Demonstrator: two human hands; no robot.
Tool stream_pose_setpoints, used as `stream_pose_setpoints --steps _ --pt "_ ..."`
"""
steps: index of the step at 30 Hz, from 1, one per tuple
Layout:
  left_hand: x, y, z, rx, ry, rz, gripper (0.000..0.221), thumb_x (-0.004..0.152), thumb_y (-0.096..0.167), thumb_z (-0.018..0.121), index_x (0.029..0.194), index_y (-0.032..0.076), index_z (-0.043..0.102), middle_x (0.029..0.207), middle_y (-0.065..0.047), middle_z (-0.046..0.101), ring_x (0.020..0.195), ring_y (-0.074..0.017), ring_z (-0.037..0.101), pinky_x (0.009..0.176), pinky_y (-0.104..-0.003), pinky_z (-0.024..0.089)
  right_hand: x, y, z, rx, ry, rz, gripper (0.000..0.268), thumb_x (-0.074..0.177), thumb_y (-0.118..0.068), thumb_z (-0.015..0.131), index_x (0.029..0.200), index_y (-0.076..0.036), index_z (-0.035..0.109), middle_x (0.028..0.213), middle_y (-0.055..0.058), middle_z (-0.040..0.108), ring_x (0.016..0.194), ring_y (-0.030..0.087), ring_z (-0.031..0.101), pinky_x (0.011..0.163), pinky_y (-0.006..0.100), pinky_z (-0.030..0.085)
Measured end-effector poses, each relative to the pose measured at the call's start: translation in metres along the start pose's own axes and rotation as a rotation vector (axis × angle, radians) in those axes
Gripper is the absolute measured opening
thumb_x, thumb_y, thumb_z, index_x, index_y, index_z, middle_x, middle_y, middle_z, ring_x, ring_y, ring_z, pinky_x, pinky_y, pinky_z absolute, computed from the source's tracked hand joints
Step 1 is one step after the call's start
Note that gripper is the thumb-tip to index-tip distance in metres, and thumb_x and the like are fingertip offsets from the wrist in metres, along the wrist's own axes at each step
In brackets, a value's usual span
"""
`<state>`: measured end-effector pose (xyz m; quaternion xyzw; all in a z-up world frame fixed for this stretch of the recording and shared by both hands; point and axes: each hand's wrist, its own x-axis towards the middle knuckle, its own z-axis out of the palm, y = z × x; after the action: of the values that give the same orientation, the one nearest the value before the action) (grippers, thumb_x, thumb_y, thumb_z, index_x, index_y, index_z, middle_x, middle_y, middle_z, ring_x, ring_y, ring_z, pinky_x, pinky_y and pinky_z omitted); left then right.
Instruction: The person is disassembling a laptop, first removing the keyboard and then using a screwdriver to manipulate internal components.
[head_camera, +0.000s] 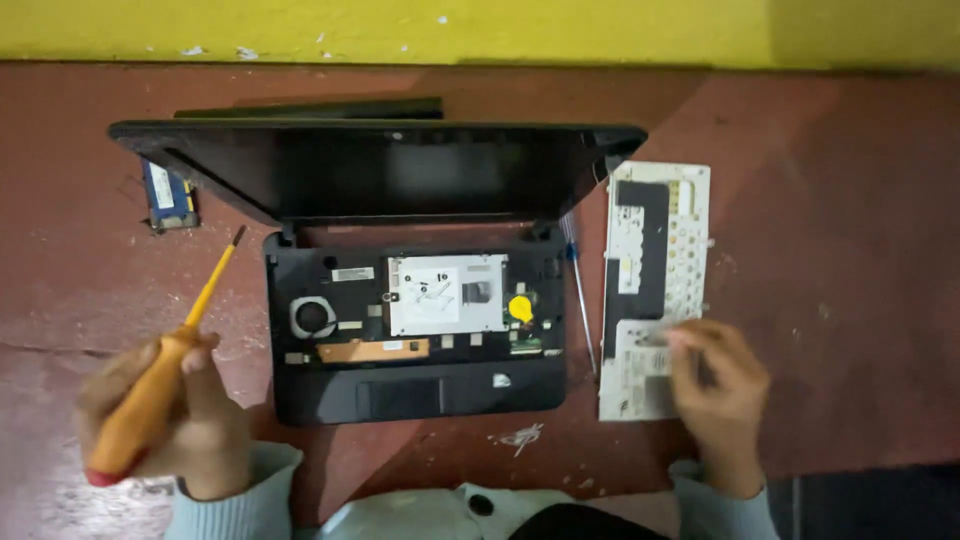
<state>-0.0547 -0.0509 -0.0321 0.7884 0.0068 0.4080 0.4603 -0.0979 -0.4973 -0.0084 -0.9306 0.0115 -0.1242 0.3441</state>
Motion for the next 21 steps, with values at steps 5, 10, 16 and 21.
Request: stream_pose_setpoints --steps 5,10,16,21 --pt "-0.004 -0.004 0.0 0.137 0.101 -0.113 0.028 0.104 0.009 0.081 0.113 -0.002 0.057 0.108 -0.02 0.062 0.098 -0.0318 0.065 0.095 -0.041 0.054 -0.009 0.026 0.01 -0.167 0.011 -0.096 0.01 0.096 -0.001 0.071 0.101 -0.007 0.077 0.105 0.009 0.074 0.096 0.022 0.071 0.089 0.033 0.054" --pt "0.015 0.005 -0.016 0.183 -0.044 -0.096 0.018 0.101 0.016 0.076 0.105 0.003 0.064 0.106 -0.012 0.067 0.099 -0.0285 0.066 0.098 -0.041 0.053 -0.012 0.027 0.019 -0.205 0.125 -0.277 0.015 0.099 0.006 0.074 0.104 -0.008 0.078 0.105 0.01 0.073 0.093 0.024 0.071 0.089 0.034 0.054" --pt "0.051 0.051 -0.014 -0.08 -0.434 -0.111 0.018 0.081 0.009 0.081 0.094 0.002 0.072 0.106 -0.018 0.076 0.095 -0.0264 0.077 0.088 -0.034 0.063 -0.01 0.006 0.013 -0.419 -0.21 0.392 0.029 0.097 -0.023 0.07 0.124 -0.014 0.076 0.118 0.013 0.07 0.104 0.029 0.07 0.087 0.04 0.059" --pt "0.059 0.058 -0.019 -0.338 -0.571 -0.267 0.014 0.09 0.011 0.066 0.101 0.004 0.059 0.113 -0.019 0.075 0.108 -0.0322 0.079 0.095 -0.042 0.069 -0.014 -0.006 0.013 -0.419 -0.127 0.233 0.03 0.097 -0.012 0.068 0.126 -0.018 0.073 0.123 0.01 0.069 0.098 0.03 0.071 0.08 0.04 0.059"
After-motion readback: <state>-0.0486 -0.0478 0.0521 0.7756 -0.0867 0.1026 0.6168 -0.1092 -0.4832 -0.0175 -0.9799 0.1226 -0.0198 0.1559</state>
